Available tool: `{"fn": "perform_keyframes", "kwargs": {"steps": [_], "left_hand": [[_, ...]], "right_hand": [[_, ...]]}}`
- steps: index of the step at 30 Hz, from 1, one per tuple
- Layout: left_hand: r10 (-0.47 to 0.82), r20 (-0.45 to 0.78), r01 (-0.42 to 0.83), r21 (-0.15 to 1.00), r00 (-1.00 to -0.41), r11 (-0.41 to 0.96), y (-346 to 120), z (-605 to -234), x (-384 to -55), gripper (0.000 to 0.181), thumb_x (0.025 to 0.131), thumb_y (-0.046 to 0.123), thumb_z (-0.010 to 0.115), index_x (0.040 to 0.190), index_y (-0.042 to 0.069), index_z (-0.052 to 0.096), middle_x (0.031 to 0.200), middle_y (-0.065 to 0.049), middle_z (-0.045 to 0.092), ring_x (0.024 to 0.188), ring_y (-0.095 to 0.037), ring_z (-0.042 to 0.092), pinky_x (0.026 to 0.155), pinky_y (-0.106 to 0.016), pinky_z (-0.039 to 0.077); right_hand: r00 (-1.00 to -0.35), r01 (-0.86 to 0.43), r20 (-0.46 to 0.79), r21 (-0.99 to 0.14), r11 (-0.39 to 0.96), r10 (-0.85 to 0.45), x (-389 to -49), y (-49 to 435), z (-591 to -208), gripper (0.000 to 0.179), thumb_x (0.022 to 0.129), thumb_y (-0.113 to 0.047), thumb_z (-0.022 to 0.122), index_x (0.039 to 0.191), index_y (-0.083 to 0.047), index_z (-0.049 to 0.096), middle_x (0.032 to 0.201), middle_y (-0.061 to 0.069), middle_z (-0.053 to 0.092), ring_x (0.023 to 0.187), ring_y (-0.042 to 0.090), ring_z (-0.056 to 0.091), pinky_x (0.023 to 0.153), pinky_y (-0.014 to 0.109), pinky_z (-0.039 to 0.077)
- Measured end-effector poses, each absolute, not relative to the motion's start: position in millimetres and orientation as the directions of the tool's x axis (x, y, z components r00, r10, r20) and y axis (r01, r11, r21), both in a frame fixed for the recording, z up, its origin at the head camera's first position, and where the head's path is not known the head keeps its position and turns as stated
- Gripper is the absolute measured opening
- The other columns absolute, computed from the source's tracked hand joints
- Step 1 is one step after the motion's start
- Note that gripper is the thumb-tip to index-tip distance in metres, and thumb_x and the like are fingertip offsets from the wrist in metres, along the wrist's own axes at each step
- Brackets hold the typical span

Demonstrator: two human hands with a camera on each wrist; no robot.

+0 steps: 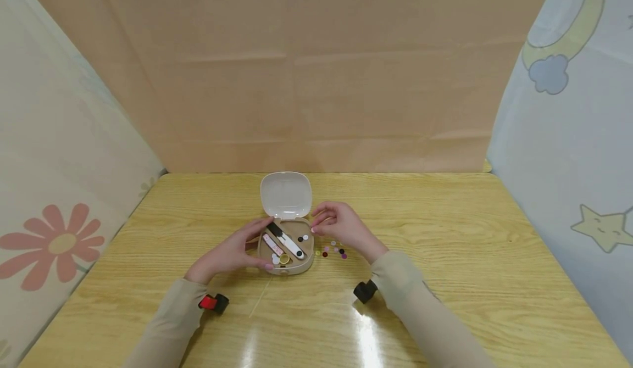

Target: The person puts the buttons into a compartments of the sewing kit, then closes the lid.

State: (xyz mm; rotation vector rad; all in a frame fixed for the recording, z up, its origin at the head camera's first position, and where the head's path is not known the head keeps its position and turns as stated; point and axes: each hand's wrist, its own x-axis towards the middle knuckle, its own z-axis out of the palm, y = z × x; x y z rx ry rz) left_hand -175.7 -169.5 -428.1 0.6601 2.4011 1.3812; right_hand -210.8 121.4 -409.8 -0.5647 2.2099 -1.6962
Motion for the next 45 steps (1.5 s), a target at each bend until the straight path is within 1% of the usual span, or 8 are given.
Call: {"fn": "perform_keyframes", "kwargs": {"steps": [8, 13, 17, 22, 36, 39, 43, 45], "left_hand": [[0.521, -0.030, 0.235, 0.869, -0.853, 0.435, -168.2, -427.5, -174.5, 0.102, 0.069, 0.019, 0.088, 0.151, 0.013, 0.028, 0.154, -0.007, 0.024, 0.137, -0.025, 0.028, 0.108, -0.043, 0.033], [0.520, -0.039, 0.221, 0.876, -0.853, 0.428, -164.4, -414.4, -168.6, 0.100, 0.070, 0.012, 0.086, 0.151, 0.006, 0.026, 0.154, -0.014, 0.022, 0.138, -0.031, 0.026, 0.109, -0.048, 0.031], [0.533, -0.037, 0.224, 0.881, -0.846, 0.417, -161.8, -399.4, -163.1, 0.098, 0.072, 0.011, 0.085, 0.149, 0.000, 0.027, 0.153, -0.019, 0.023, 0.137, -0.034, 0.028, 0.108, -0.050, 0.031], [0.544, -0.019, 0.241, 0.884, -0.839, 0.401, -161.5, -395.3, -161.6, 0.097, 0.072, 0.011, 0.085, 0.149, -0.002, 0.027, 0.151, -0.020, 0.025, 0.136, -0.034, 0.029, 0.108, -0.050, 0.032], [0.530, -0.030, 0.231, 0.878, -0.848, 0.419, -162.6, -400.6, -162.9, 0.098, 0.072, 0.013, 0.086, 0.150, 0.003, 0.028, 0.152, -0.016, 0.025, 0.136, -0.030, 0.029, 0.109, -0.047, 0.032], [0.531, -0.032, 0.233, 0.874, -0.847, 0.426, -162.5, -400.4, -163.2, 0.098, 0.072, 0.013, 0.085, 0.149, 0.002, 0.027, 0.152, -0.016, 0.025, 0.136, -0.031, 0.029, 0.108, -0.046, 0.032], [0.530, -0.026, 0.242, 0.870, -0.847, 0.430, -163.9, -410.5, -167.5, 0.099, 0.071, 0.011, 0.085, 0.150, 0.001, 0.025, 0.153, -0.017, 0.023, 0.136, -0.032, 0.028, 0.108, -0.047, 0.033], [0.530, -0.017, 0.251, 0.868, -0.848, 0.429, -166.0, -420.7, -171.9, 0.101, 0.071, 0.012, 0.086, 0.151, 0.005, 0.025, 0.153, -0.014, 0.024, 0.136, -0.030, 0.029, 0.107, -0.047, 0.034]], "right_hand": [[-0.877, -0.106, 0.003, -0.977, 0.188, -0.480, -214.1, 114.8, -409.3, 0.033, 0.084, 0.006, 0.068, 0.114, 0.012, 0.056, 0.097, 0.022, 0.066, 0.087, 0.030, 0.067, 0.077, 0.033, 0.057], [-0.880, -0.091, -0.005, -0.980, 0.179, -0.475, -214.5, 112.6, -409.1, 0.032, 0.084, 0.007, 0.067, 0.114, 0.012, 0.056, 0.097, 0.023, 0.065, 0.087, 0.031, 0.067, 0.077, 0.034, 0.057], [-0.881, -0.085, -0.014, -0.979, 0.187, -0.472, -216.1, 110.0, -408.5, 0.032, 0.085, 0.005, 0.068, 0.114, 0.011, 0.057, 0.096, 0.020, 0.067, 0.087, 0.028, 0.067, 0.076, 0.035, 0.057], [-0.873, -0.099, -0.004, -0.978, 0.185, -0.487, -218.9, 106.2, -410.1, 0.032, 0.085, 0.003, 0.069, 0.114, 0.009, 0.057, 0.096, 0.020, 0.068, 0.087, 0.028, 0.068, 0.076, 0.035, 0.057], [-0.870, -0.145, 0.029, -0.969, 0.199, -0.492, -219.2, 95.6, -411.3, 0.031, 0.081, 0.003, 0.073, 0.108, 0.008, 0.059, 0.089, 0.015, 0.069, 0.082, 0.025, 0.068, 0.073, 0.031, 0.057], [-0.872, -0.155, 0.036, -0.966, 0.206, -0.488, -220.0, 94.6, -412.2, 0.031, 0.080, 0.002, 0.075, 0.107, 0.008, 0.060, 0.088, 0.014, 0.070, 0.081, 0.024, 0.068, 0.072, 0.030, 0.057], [-0.877, -0.160, 0.037, -0.963, 0.217, -0.480, -220.5, 93.3, -412.4, 0.031, 0.079, 0.002, 0.076, 0.105, 0.007, 0.061, 0.086, 0.012, 0.070, 0.079, 0.024, 0.068, 0.071, 0.029, 0.056], [-0.878, -0.165, 0.041, -0.961, 0.220, -0.478, -219.9, 93.1, -411.6, 0.031, 0.079, 0.001, 0.076, 0.105, 0.007, 0.061, 0.086, 0.013, 0.069, 0.080, 0.025, 0.068, 0.069, 0.027, 0.056]]}}
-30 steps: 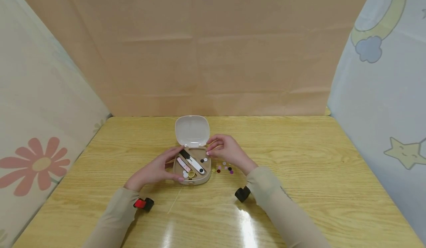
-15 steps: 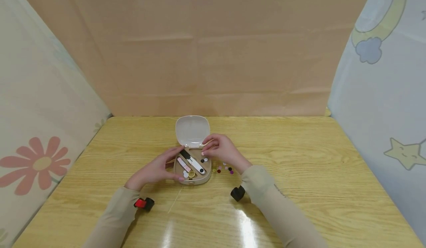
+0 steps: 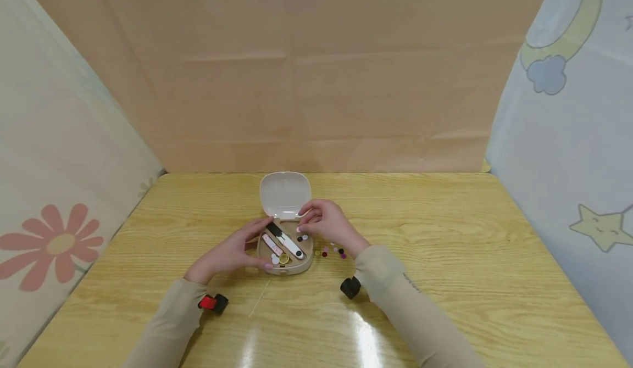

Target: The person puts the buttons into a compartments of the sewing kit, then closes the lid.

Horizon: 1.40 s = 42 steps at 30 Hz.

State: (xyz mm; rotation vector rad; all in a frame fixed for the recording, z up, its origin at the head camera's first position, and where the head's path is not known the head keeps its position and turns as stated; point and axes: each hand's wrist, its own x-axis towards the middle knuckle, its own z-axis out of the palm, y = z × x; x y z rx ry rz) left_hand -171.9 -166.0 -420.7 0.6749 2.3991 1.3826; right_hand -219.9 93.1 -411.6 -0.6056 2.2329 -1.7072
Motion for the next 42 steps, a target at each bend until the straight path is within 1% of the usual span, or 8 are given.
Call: {"fn": "perform_keyframes", "kwargs": {"steps": [6, 11, 15, 18, 24, 28, 33, 42], "left_hand": [[0.535, -0.011, 0.263, 0.862, -0.845, 0.433, -168.9, -429.6, -176.6, 0.101, 0.070, 0.024, 0.087, 0.151, 0.013, 0.028, 0.153, -0.005, 0.026, 0.136, -0.023, 0.030, 0.107, -0.041, 0.035], [0.537, -0.010, 0.264, 0.863, -0.844, 0.431, -169.3, -428.4, -176.0, 0.101, 0.070, 0.027, 0.087, 0.151, 0.013, 0.028, 0.152, -0.005, 0.026, 0.136, -0.023, 0.030, 0.108, -0.040, 0.034], [0.534, -0.011, 0.265, 0.860, -0.845, 0.436, -169.4, -428.7, -176.0, 0.101, 0.070, 0.025, 0.087, 0.151, 0.013, 0.028, 0.152, -0.005, 0.027, 0.136, -0.023, 0.030, 0.108, -0.040, 0.035], [0.531, -0.010, 0.266, 0.858, -0.847, 0.439, -168.9, -428.9, -175.7, 0.101, 0.070, 0.021, 0.087, 0.151, 0.011, 0.028, 0.153, -0.007, 0.026, 0.136, -0.025, 0.030, 0.108, -0.042, 0.034], [0.537, -0.011, 0.256, 0.871, -0.843, 0.420, -164.0, -414.3, -168.9, 0.099, 0.072, 0.012, 0.085, 0.150, 0.002, 0.025, 0.153, -0.016, 0.024, 0.136, -0.031, 0.029, 0.108, -0.048, 0.032], [0.548, -0.010, 0.250, 0.883, -0.836, 0.397, -161.9, -400.0, -163.0, 0.097, 0.072, 0.009, 0.084, 0.149, -0.002, 0.025, 0.151, -0.019, 0.026, 0.135, -0.033, 0.030, 0.107, -0.048, 0.034], [0.546, -0.010, 0.241, 0.891, -0.838, 0.386, -161.4, -396.7, -160.8, 0.097, 0.072, 0.009, 0.084, 0.149, -0.002, 0.026, 0.151, -0.019, 0.026, 0.135, -0.033, 0.030, 0.107, -0.048, 0.034], [0.541, -0.020, 0.231, 0.891, -0.841, 0.391, -161.8, -398.3, -161.9, 0.097, 0.072, 0.009, 0.085, 0.149, 0.000, 0.026, 0.152, -0.018, 0.025, 0.136, -0.031, 0.029, 0.108, -0.047, 0.033]], "right_hand": [[-0.883, -0.165, 0.042, -0.961, 0.224, -0.468, -217.2, 93.0, -410.1, 0.031, 0.080, 0.002, 0.075, 0.106, 0.009, 0.061, 0.090, 0.019, 0.069, 0.083, 0.031, 0.068, 0.069, 0.026, 0.055], [-0.886, -0.142, 0.023, -0.964, 0.224, -0.463, -209.1, 91.5, -397.7, 0.029, 0.081, 0.007, 0.072, 0.106, 0.013, 0.059, 0.092, 0.025, 0.067, 0.087, 0.036, 0.066, 0.073, 0.029, 0.056], [-0.890, -0.144, 0.022, -0.961, 0.235, -0.456, -202.3, 90.7, -388.0, 0.026, 0.082, 0.008, 0.069, 0.105, 0.015, 0.058, 0.093, 0.026, 0.066, 0.088, 0.037, 0.066, 0.075, 0.029, 0.056], [-0.893, -0.138, 0.021, -0.963, 0.230, -0.449, -205.7, 92.1, -395.4, 0.024, 0.084, 0.007, 0.068, 0.105, 0.014, 0.059, 0.093, 0.025, 0.066, 0.089, 0.035, 0.066, 0.075, 0.029, 0.056], [-0.895, -0.153, 0.033, -0.960, 0.235, -0.446, -213.9, 94.5, -412.4, 0.022, 0.086, -0.001, 0.070, 0.106, 0.007, 0.062, 0.094, 0.017, 0.068, 0.086, 0.028, 0.067, 0.073, 0.027, 0.056], [-0.887, -0.117, 0.020, -0.976, 0.181, -0.462, -213.8, 97.1, -413.6, 0.020, 0.091, -0.002, 0.064, 0.108, 0.008, 0.060, 0.095, 0.017, 0.068, 0.087, 0.028, 0.068, 0.075, 0.033, 0.057], [-0.874, -0.077, 0.003, -0.988, 0.133, -0.486, -212.0, 101.9, -412.9, 0.019, 0.096, 0.000, 0.055, 0.112, 0.010, 0.057, 0.097, 0.019, 0.068, 0.089, 0.030, 0.068, 0.077, 0.038, 0.057], [-0.862, -0.064, -0.008, -0.990, 0.125, -0.506, -206.8, 107.2, -407.6, 0.020, 0.096, -0.001, 0.055, 0.113, 0.010, 0.057, 0.100, 0.021, 0.067, 0.091, 0.032, 0.067, 0.079, 0.039, 0.057]]}}
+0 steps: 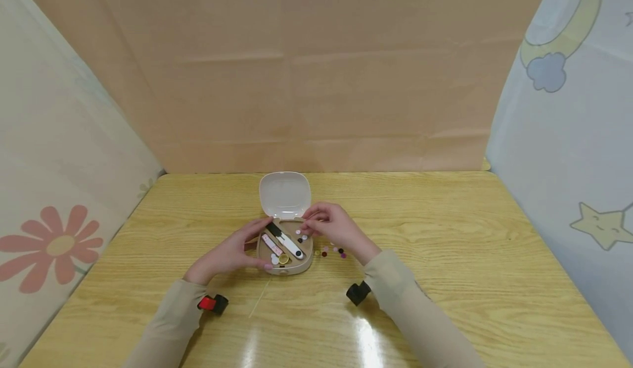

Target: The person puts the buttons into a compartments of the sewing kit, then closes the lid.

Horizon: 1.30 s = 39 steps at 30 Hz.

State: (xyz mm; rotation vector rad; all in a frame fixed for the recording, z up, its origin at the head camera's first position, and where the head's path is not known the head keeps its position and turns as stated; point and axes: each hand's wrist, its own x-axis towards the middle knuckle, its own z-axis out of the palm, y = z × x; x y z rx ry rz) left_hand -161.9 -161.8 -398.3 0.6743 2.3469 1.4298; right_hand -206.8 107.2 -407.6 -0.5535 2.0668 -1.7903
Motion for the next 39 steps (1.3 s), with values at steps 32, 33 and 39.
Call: {"fn": "perform_keyframes", "kwargs": {"steps": [32, 33, 39], "left_hand": [[0.550, -0.024, 0.229, 0.893, -0.835, 0.387, -161.4, -396.6, -162.3, 0.098, 0.073, 0.008, 0.084, 0.150, 0.000, 0.024, 0.151, -0.017, 0.026, 0.135, -0.032, 0.031, 0.107, -0.046, 0.034], [0.551, -0.025, 0.229, 0.893, -0.834, 0.387, -161.2, -396.5, -162.2, 0.098, 0.073, 0.008, 0.084, 0.150, 0.000, 0.023, 0.151, -0.017, 0.025, 0.136, -0.032, 0.030, 0.107, -0.046, 0.033], [0.548, -0.025, 0.226, 0.894, -0.836, 0.387, -161.5, -396.6, -161.8, 0.098, 0.073, 0.008, 0.084, 0.150, 0.000, 0.024, 0.151, -0.017, 0.025, 0.136, -0.031, 0.030, 0.108, -0.046, 0.033]], "right_hand": [[-0.880, -0.092, -0.029, -0.969, 0.230, -0.474, -197.5, 150.9, -408.0, 0.025, 0.097, -0.001, 0.053, 0.117, 0.013, 0.053, 0.100, 0.022, 0.067, 0.093, 0.031, 0.065, 0.082, 0.050, 0.053], [-0.881, -0.087, -0.033, -0.970, 0.229, -0.473, -197.1, 151.8, -408.7, 0.025, 0.097, 0.000, 0.053, 0.117, 0.013, 0.053, 0.100, 0.022, 0.067, 0.094, 0.031, 0.065, 0.082, 0.049, 0.053], [-0.873, -0.109, -0.021, -0.965, 0.238, -0.487, -196.4, 158.8, -412.8, 0.025, 0.095, 0.000, 0.055, 0.117, 0.014, 0.053, 0.101, 0.025, 0.066, 0.095, 0.034, 0.064, 0.080, 0.045, 0.054]]}}
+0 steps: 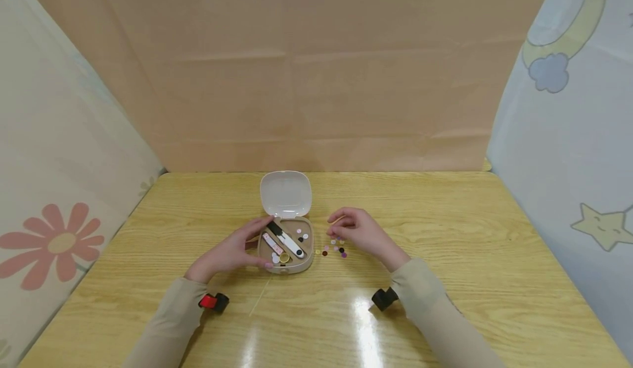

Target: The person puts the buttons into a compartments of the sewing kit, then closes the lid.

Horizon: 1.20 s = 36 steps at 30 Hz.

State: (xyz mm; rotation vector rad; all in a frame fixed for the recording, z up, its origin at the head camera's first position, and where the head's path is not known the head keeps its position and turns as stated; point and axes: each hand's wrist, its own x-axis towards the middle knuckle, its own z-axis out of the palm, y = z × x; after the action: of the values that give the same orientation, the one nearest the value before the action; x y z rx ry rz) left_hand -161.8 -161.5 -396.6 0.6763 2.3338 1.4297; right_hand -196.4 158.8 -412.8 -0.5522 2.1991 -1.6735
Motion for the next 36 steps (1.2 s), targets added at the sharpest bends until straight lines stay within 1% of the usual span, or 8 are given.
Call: {"fn": "perform_keyframes", "kwargs": {"steps": [9, 18, 23, 28, 32, 36], "left_hand": [[0.545, -0.029, 0.221, 0.895, -0.838, 0.388, -161.6, -396.8, -161.5, 0.098, 0.072, 0.009, 0.084, 0.150, 0.000, 0.025, 0.151, -0.016, 0.026, 0.136, -0.031, 0.030, 0.108, -0.045, 0.033], [0.545, -0.029, 0.226, 0.891, -0.838, 0.394, -161.6, -396.6, -162.2, 0.098, 0.073, 0.008, 0.084, 0.149, -0.002, 0.024, 0.152, -0.019, 0.024, 0.136, -0.032, 0.029, 0.108, -0.046, 0.033], [0.535, -0.020, 0.235, 0.884, -0.845, 0.404, -165.3, -415.3, -169.6, 0.100, 0.071, 0.010, 0.085, 0.151, 0.003, 0.024, 0.153, -0.015, 0.024, 0.137, -0.031, 0.028, 0.108, -0.046, 0.032], [0.529, -0.021, 0.237, 0.879, -0.848, 0.414, -168.7, -426.8, -174.1, 0.102, 0.070, 0.017, 0.087, 0.151, 0.011, 0.026, 0.153, -0.008, 0.024, 0.137, -0.026, 0.029, 0.108, -0.041, 0.034], [0.528, -0.023, 0.235, 0.879, -0.849, 0.416, -169.1, -426.4, -174.1, 0.103, 0.069, 0.023, 0.088, 0.152, 0.012, 0.027, 0.153, -0.005, 0.025, 0.136, -0.023, 0.030, 0.107, -0.039, 0.035], [0.528, -0.020, 0.241, 0.874, -0.849, 0.421, -168.8, -425.3, -173.8, 0.103, 0.069, 0.025, 0.087, 0.152, 0.012, 0.027, 0.153, -0.005, 0.025, 0.136, -0.024, 0.030, 0.107, -0.039, 0.035]], "right_hand": [[-0.873, -0.117, -0.014, -0.964, 0.237, -0.488, -199.2, 167.1, -417.1, 0.028, 0.094, -0.001, 0.058, 0.117, 0.014, 0.052, 0.103, 0.027, 0.065, 0.100, 0.039, 0.062, 0.084, 0.043, 0.054], [-0.875, -0.126, -0.026, -0.952, 0.279, -0.483, -200.9, 173.6, -422.1, 0.029, 0.093, -0.001, 0.060, 0.118, 0.012, 0.053, 0.103, 0.024, 0.066, 0.098, 0.035, 0.064, 0.083, 0.036, 0.054], [-0.874, -0.136, -0.031, -0.942, 0.306, -0.485, -201.7, 175.9, -424.7, 0.028, 0.091, 0.002, 0.061, 0.117, 0.011, 0.054, 0.101, 0.022, 0.066, 0.095, 0.034, 0.064, 0.081, 0.037, 0.055], [-0.868, -0.125, -0.044, -0.945, 0.303, -0.495, -202.2, 178.5, -426.8, 0.028, 0.091, 0.004, 0.060, 0.117, 0.011, 0.053, 0.101, 0.022, 0.066, 0.095, 0.033, 0.064, 0.080, 0.038, 0.055], [-0.857, -0.125, -0.047, -0.947, 0.296, -0.513, -203.5, 179.9, -429.4, 0.028, 0.090, 0.006, 0.060, 0.117, 0.011, 0.053, 0.101, 0.023, 0.066, 0.095, 0.033, 0.064, 0.079, 0.034, 0.055], [-0.853, -0.130, -0.053, -0.942, 0.310, -0.519, -204.0, 179.5, -430.5, 0.027, 0.090, 0.008, 0.059, 0.116, 0.009, 0.054, 0.101, 0.022, 0.067, 0.095, 0.032, 0.065, 0.078, 0.030, 0.054]]}}
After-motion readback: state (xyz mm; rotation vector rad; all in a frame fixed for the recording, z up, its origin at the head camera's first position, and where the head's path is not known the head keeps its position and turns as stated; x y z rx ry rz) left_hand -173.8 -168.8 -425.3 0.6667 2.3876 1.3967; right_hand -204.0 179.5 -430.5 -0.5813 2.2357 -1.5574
